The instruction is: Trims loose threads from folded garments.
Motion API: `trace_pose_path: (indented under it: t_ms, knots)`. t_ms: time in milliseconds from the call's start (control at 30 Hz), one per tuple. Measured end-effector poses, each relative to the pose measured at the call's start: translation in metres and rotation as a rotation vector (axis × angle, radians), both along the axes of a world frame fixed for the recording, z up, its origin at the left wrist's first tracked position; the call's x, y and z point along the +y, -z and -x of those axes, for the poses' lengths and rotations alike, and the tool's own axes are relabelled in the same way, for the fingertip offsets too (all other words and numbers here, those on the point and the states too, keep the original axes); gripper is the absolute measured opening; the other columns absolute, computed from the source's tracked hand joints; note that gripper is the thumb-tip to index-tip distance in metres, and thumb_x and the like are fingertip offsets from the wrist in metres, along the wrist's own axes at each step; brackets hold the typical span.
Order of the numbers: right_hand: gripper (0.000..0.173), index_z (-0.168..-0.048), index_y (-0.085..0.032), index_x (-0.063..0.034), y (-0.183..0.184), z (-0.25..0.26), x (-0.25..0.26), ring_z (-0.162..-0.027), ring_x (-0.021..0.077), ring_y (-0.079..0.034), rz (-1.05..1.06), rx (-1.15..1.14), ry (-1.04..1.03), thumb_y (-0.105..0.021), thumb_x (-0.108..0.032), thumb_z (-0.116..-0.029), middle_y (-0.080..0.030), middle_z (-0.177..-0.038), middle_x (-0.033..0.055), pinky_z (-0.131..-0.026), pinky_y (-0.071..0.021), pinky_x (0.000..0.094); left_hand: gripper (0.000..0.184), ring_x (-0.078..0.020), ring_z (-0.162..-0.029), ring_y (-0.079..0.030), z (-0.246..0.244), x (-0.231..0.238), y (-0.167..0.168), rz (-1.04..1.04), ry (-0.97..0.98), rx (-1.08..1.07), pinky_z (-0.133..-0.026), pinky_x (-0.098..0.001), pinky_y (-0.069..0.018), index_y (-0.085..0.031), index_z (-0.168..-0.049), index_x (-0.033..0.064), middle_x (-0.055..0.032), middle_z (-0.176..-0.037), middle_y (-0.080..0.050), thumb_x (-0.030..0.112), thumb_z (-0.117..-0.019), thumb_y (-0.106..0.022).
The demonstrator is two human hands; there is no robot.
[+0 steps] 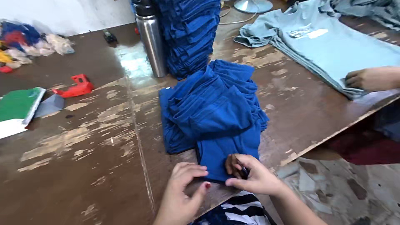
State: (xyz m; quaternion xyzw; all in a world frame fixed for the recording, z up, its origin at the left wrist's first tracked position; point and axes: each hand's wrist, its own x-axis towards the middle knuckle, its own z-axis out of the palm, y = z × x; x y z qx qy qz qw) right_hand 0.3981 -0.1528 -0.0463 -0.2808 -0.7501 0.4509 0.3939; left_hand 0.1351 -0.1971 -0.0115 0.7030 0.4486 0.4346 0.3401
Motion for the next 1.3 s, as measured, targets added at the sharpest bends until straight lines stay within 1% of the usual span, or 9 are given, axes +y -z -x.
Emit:
trace_pose_path:
  t_ms: [67, 200, 333, 533, 667, 733, 867, 967, 1300]
  knots:
    - [0.029, -0.090, -0.061, -0.0044, -0.004, -0.006, -0.004, -0.069, 0.0003, -0.052, -0.037, -0.164, 0.015, -0.076, -0.029, -0.0881, -0.062, -0.081, 0.0026, -0.061, -0.0427, 0.0140, 0.030, -0.0201, -0.124, -0.062, -0.022, 0.000, 0.013, -0.059, 0.004, 0.138, -0.105, -0.0440, -0.0474, -0.076, -0.116, 0.0145, 0.0005, -0.124, -0.073, 0.029, -0.0906, -0.071]
    - [0.015, -0.085, -0.059, -0.0043, -0.002, -0.016, -0.010, -0.068, 0.0003, -0.053, -0.034, -0.135, 0.027, -0.070, -0.014, -0.0892, -0.063, -0.079, 0.0034, -0.061, -0.0411, 0.0140, 0.037, -0.0143, -0.115, -0.063, -0.042, 0.000, 0.028, -0.002, -0.040, 0.081, -0.104, -0.0311, -0.0471, -0.076, -0.115, 0.0109, -0.0003, -0.114, -0.074, 0.026, -0.0821, -0.079]
    - [0.015, -0.090, -0.053, -0.0112, -0.011, -0.017, -0.009, -0.068, -0.0059, -0.051, 0.043, 0.196, 0.007, -0.067, -0.007, -0.0880, -0.061, -0.084, -0.0033, -0.059, -0.0390, 0.0095, 0.021, -0.0098, -0.104, -0.067, -0.048, 0.000, 0.028, -0.116, -0.188, 0.095, -0.094, -0.0194, -0.0522, -0.079, -0.101, 0.0079, -0.0058, -0.103, -0.074, 0.008, -0.0860, -0.065]
    - [0.014, -0.089, -0.054, -0.0157, -0.030, -0.001, 0.011, -0.081, -0.0043, -0.057, -0.221, 0.310, 0.390, -0.065, -0.007, -0.0911, -0.061, -0.092, -0.0063, -0.072, -0.0477, 0.0107, 0.025, -0.0047, -0.098, -0.068, -0.057, 0.001, 0.028, -0.186, -0.296, 0.105, -0.088, -0.0118, -0.0517, -0.078, -0.106, 0.0023, -0.0127, -0.102, -0.072, 0.004, -0.0878, -0.062]
    - [0.013, -0.086, -0.055, -0.0030, -0.009, 0.015, 0.011, -0.090, 0.0064, -0.061, -0.181, -0.001, 0.357, -0.062, -0.009, -0.0949, -0.062, -0.100, 0.0093, -0.080, -0.0521, 0.0187, 0.045, -0.0027, -0.092, -0.070, -0.058, 0.003, 0.019, 0.167, -0.183, -0.391, -0.082, -0.0185, -0.0584, -0.050, -0.136, -0.0156, -0.0061, -0.106, -0.073, -0.005, -0.0934, -0.057]
    - [0.016, -0.087, -0.056, -0.0013, 0.000, 0.018, 0.005, -0.091, 0.0090, -0.058, -0.162, -0.084, 0.247, -0.059, -0.013, -0.0972, -0.060, -0.099, 0.0120, -0.080, -0.0489, 0.0188, 0.056, -0.0103, -0.096, -0.071, -0.055, 0.004, 0.017, 0.354, -0.107, -0.725, -0.087, -0.0292, -0.0597, -0.035, -0.147, -0.0081, -0.0045, -0.109, -0.073, -0.007, -0.0946, -0.056]
    - [0.043, -0.096, -0.050, -0.0039, -0.006, 0.008, -0.009, -0.095, 0.0071, -0.056, -0.121, -0.100, 0.114, -0.042, -0.044, -0.1088, -0.054, -0.101, 0.0091, -0.083, -0.0476, 0.0192, 0.050, -0.0122, -0.105, -0.071, -0.060, -0.001, 0.028, 0.260, -0.050, -0.874, -0.094, -0.0306, -0.0592, -0.058, -0.134, 0.0110, 0.0000, -0.117, -0.073, 0.002, -0.0881, -0.075]
    - [0.047, -0.096, -0.053, -0.0033, -0.011, 0.001, -0.017, -0.089, 0.0102, -0.056, -0.126, -0.215, 0.085, -0.038, -0.047, -0.1090, -0.054, -0.097, 0.0099, -0.078, -0.0487, 0.0217, 0.043, -0.0079, -0.098, -0.073, -0.067, -0.003, 0.030, 0.184, -0.145, -0.800, -0.088, -0.0258, -0.0612, -0.073, -0.119, 0.0150, 0.0037, -0.115, -0.075, -0.005, -0.0818, -0.078]
    - [0.042, -0.087, -0.059, -0.0086, -0.006, 0.013, -0.032, -0.079, 0.0164, -0.059, -0.317, -0.466, 0.305, -0.049, -0.045, -0.1054, -0.059, -0.088, 0.0073, -0.067, -0.0500, 0.0281, 0.011, -0.0009, -0.093, -0.070, -0.065, -0.007, 0.031, 0.122, -0.167, -0.782, -0.081, -0.0185, -0.0591, -0.076, -0.104, 0.0200, 0.0076, -0.104, -0.074, 0.017, -0.0937, -0.073]
